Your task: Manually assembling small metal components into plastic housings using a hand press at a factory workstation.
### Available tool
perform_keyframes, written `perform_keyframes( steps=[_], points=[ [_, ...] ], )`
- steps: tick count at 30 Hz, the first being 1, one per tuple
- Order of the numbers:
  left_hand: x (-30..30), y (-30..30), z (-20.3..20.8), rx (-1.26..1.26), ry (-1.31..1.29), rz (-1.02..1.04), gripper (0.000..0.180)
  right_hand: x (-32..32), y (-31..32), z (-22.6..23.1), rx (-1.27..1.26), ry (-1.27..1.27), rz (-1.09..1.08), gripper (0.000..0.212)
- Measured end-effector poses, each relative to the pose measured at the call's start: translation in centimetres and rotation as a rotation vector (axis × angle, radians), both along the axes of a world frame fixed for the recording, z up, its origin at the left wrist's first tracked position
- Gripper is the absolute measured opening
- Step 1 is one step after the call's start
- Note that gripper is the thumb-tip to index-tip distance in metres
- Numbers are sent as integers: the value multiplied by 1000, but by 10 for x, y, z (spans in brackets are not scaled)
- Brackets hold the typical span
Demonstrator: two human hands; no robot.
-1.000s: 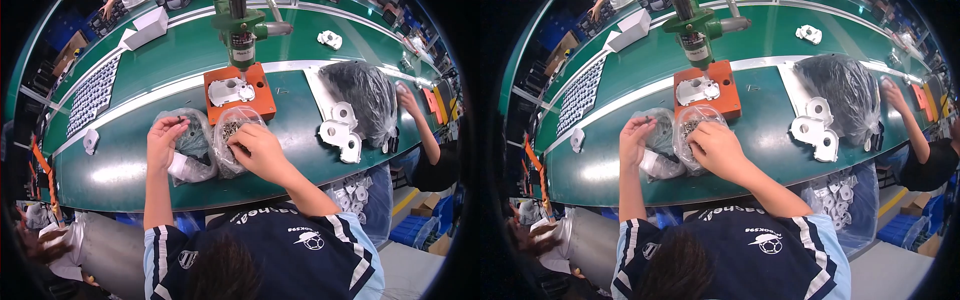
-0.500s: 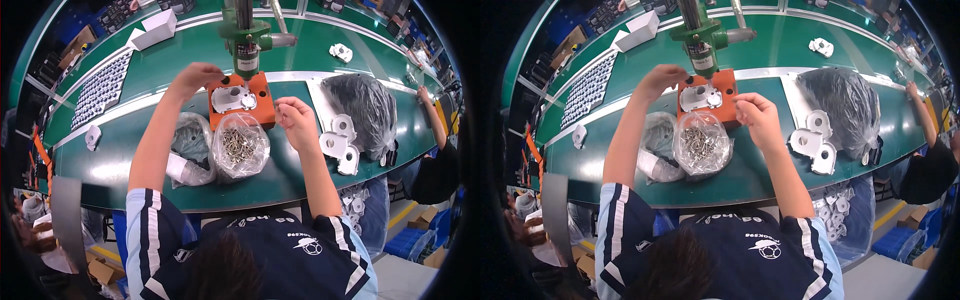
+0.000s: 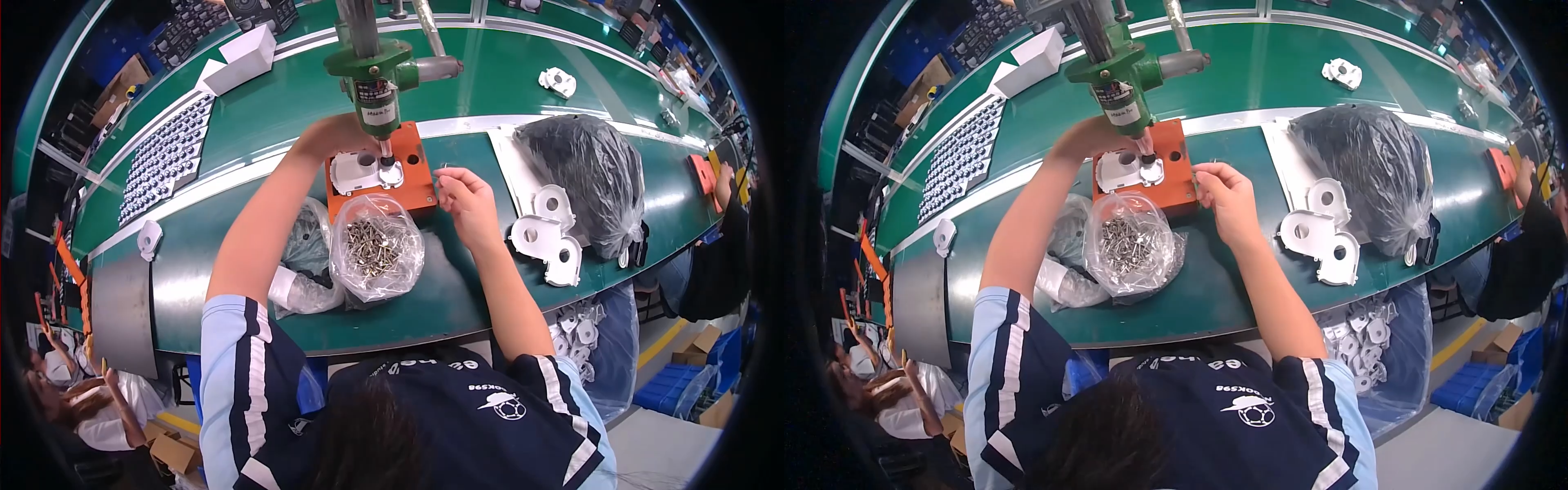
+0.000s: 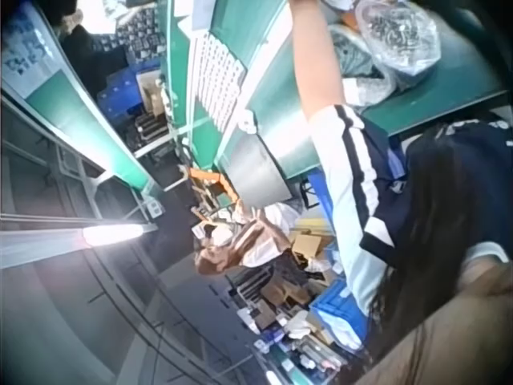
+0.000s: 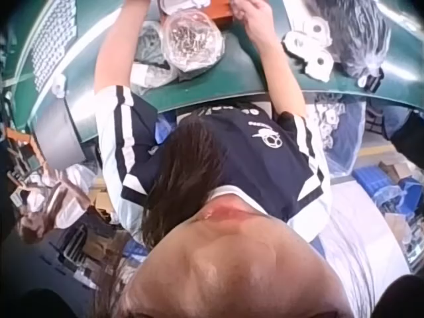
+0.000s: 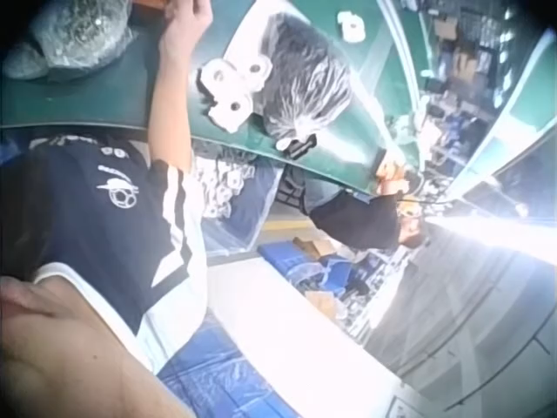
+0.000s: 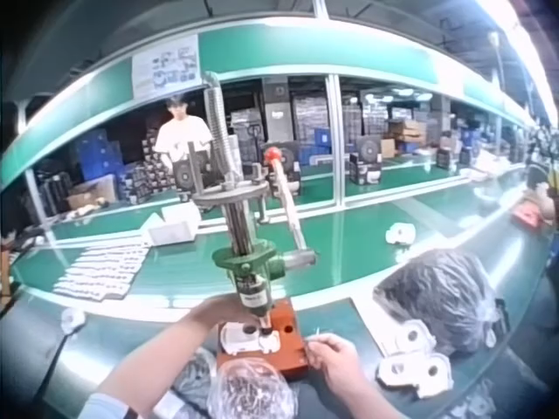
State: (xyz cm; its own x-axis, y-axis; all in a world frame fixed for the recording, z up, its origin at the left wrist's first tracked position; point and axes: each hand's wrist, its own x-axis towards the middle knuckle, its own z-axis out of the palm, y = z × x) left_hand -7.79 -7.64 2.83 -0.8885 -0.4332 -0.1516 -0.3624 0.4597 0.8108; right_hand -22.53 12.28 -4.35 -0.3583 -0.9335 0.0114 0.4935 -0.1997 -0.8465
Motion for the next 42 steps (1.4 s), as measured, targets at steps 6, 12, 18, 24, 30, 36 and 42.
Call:
perform_keyframes(
  steps=[6,12,18,24,30,36,42],
  points=[
    [0,8,5,-57,-33,44,18,-2,1,-3,4,11,-1,16],
    [2,23,0,-144,99,196,19,-6,2,-4,28,46,12,19],
    [52,78,-14,-397,291,625,21,-14,1,-3,66,164,60,19],
    [68,89,-62,-837,510,434,16,-18,-20,19,86,150,121,20],
    [71,97,-57,-788,453,478,10,-17,-71,51,167,379,301,14],
    [77,93,-61,-742,472,506,16,-12,-95,55,307,509,596,6],
    [82,92,-59,-690,475,518,16,-2,-100,66,360,538,594,7]
  ],
)
